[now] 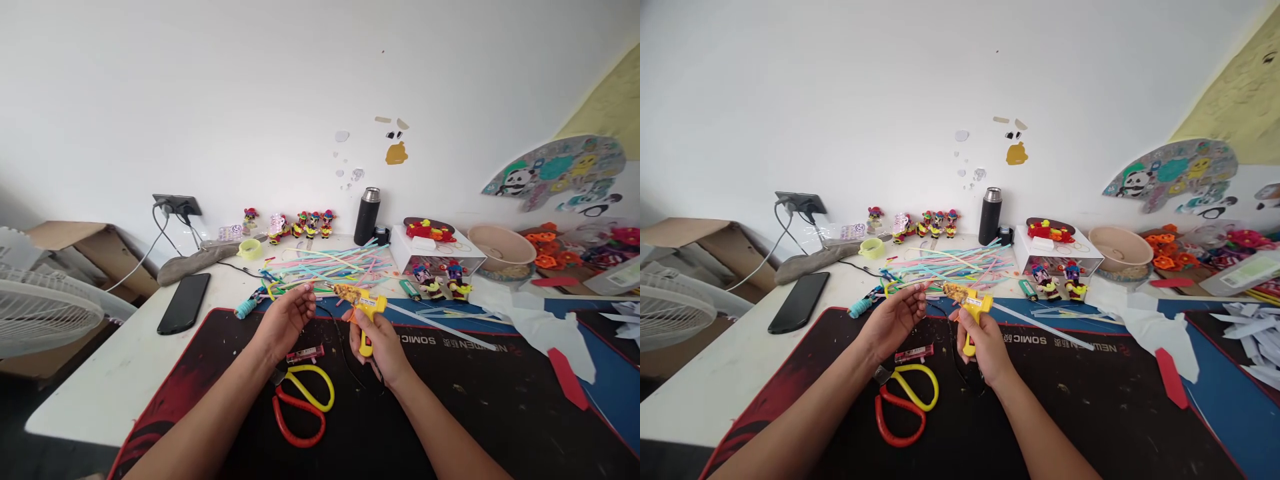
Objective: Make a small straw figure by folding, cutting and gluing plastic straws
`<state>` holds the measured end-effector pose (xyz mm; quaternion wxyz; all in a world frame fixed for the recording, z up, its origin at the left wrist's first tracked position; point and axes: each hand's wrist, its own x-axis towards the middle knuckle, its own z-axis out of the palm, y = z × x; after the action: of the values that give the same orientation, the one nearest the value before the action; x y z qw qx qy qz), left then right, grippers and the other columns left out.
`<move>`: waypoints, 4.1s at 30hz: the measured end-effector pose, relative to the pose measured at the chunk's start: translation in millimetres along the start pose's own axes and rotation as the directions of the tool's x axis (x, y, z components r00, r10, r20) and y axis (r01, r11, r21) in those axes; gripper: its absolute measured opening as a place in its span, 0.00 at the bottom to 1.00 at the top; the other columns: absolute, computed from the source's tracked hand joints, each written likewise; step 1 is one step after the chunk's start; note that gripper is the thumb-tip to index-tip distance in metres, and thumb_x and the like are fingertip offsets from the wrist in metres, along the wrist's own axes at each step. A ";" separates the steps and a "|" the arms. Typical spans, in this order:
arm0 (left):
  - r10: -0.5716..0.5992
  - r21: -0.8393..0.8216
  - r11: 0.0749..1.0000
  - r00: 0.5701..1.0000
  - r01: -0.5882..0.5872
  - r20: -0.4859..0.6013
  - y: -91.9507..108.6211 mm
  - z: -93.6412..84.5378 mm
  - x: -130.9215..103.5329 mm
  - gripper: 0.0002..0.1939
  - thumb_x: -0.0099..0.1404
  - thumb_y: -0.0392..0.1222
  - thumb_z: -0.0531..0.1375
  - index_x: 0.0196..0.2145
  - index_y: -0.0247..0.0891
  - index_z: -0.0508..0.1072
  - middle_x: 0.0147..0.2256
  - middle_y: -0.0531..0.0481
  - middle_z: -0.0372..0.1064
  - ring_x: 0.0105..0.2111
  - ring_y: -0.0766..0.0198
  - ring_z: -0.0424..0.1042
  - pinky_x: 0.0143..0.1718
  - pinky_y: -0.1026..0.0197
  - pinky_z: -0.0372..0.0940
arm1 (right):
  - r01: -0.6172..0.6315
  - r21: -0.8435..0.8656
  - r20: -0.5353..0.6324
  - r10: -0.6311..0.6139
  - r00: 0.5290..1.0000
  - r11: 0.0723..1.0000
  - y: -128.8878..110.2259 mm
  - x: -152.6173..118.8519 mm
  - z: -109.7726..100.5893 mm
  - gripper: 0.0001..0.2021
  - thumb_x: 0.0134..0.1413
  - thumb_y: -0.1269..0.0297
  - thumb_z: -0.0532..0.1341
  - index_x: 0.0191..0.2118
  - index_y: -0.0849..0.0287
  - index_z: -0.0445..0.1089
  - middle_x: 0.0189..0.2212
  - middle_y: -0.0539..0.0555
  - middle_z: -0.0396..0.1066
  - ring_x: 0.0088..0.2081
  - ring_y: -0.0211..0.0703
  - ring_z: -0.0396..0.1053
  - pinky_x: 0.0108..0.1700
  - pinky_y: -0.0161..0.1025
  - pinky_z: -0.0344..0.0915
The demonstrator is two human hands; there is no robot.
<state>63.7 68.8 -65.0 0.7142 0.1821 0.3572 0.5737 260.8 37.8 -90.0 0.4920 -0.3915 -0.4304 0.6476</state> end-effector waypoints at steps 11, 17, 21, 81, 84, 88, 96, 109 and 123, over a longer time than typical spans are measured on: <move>0.065 0.143 0.988 0.998 -0.066 0.006 -5.2 9.0 -4.1 0.17 0.53 0.41 0.76 0.39 0.30 0.83 0.29 0.48 0.76 0.26 0.69 0.71 0.30 0.68 0.66 | -0.013 -0.099 0.034 0.017 0.999 0.995 2.5 -5.7 5.0 0.29 0.54 0.34 0.64 0.33 0.60 0.73 0.13 0.45 0.64 0.11 0.32 0.56 0.15 0.31 0.50; 0.058 0.164 0.985 0.998 -0.059 0.008 -6.9 7.8 -5.3 0.20 0.50 0.43 0.77 0.38 0.29 0.83 0.29 0.48 0.76 0.27 0.68 0.72 0.30 0.67 0.67 | -0.016 -0.109 0.033 0.020 0.999 0.994 2.3 -6.8 5.8 0.29 0.55 0.34 0.64 0.32 0.61 0.71 0.13 0.45 0.63 0.11 0.32 0.56 0.15 0.30 0.50; 0.049 0.169 0.984 0.999 -0.050 0.008 -7.4 6.8 -5.4 0.19 0.49 0.44 0.78 0.35 0.30 0.82 0.29 0.48 0.76 0.27 0.68 0.72 0.30 0.67 0.68 | -0.026 -0.113 0.026 0.029 0.999 0.993 3.5 -7.2 6.0 0.29 0.54 0.33 0.64 0.31 0.60 0.71 0.12 0.45 0.63 0.11 0.31 0.55 0.14 0.30 0.49; 0.071 0.219 0.973 0.997 -0.067 -0.009 -6.4 0.3 -9.5 0.17 0.49 0.45 0.78 0.32 0.31 0.82 0.27 0.48 0.76 0.25 0.67 0.71 0.28 0.66 0.66 | -0.073 -0.203 -0.030 0.069 0.997 0.976 4.4 -8.0 6.8 0.30 0.50 0.31 0.64 0.26 0.57 0.66 0.12 0.45 0.62 0.11 0.32 0.54 0.15 0.32 0.48; 0.073 0.215 0.974 0.997 -0.070 -0.007 -6.2 0.1 -9.3 0.16 0.51 0.44 0.77 0.32 0.31 0.82 0.27 0.47 0.76 0.25 0.67 0.71 0.28 0.66 0.65 | -0.080 -0.206 -0.032 0.075 0.997 0.975 4.3 -8.4 7.1 0.30 0.50 0.30 0.64 0.26 0.57 0.65 0.12 0.45 0.62 0.11 0.32 0.54 0.15 0.32 0.48; 0.071 0.206 0.976 0.997 -0.071 0.004 -6.3 -1.4 -8.3 0.15 0.52 0.43 0.76 0.33 0.31 0.82 0.27 0.48 0.76 0.25 0.67 0.71 0.28 0.66 0.65 | -0.077 -0.209 -0.018 0.075 0.997 0.975 5.3 -9.1 7.2 0.30 0.50 0.30 0.63 0.26 0.57 0.66 0.12 0.45 0.62 0.11 0.32 0.54 0.15 0.32 0.48; 0.074 0.213 0.974 0.997 -0.073 0.001 -7.2 -2.0 -6.5 0.17 0.51 0.44 0.77 0.34 0.30 0.82 0.27 0.47 0.76 0.25 0.67 0.71 0.29 0.65 0.65 | -0.083 -0.225 -0.008 0.083 0.996 0.971 6.0 -9.7 7.5 0.30 0.50 0.30 0.63 0.26 0.57 0.65 0.12 0.46 0.62 0.12 0.32 0.54 0.15 0.32 0.48; 0.072 0.224 0.972 0.997 -0.074 0.014 -8.5 -4.2 -6.4 0.15 0.52 0.45 0.77 0.32 0.31 0.81 0.27 0.48 0.75 0.25 0.68 0.71 0.28 0.66 0.65 | -0.078 -0.235 -0.011 0.077 0.997 0.969 6.6 -9.9 7.0 0.30 0.50 0.30 0.63 0.26 0.57 0.65 0.12 0.46 0.62 0.12 0.33 0.54 0.15 0.32 0.49; 0.064 0.230 0.971 0.998 -0.062 0.001 -8.1 -3.3 -10.5 0.17 0.49 0.46 0.78 0.32 0.32 0.82 0.27 0.48 0.75 0.25 0.68 0.71 0.28 0.67 0.67 | -0.068 -0.224 -0.034 0.062 0.997 0.972 5.7 -9.5 7.8 0.30 0.50 0.30 0.64 0.25 0.57 0.65 0.12 0.45 0.62 0.12 0.32 0.54 0.15 0.32 0.49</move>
<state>66.0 56.2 -69.4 0.6686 0.2731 0.4175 0.5514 253.9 26.4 -92.1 0.4287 -0.4673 -0.4812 0.6052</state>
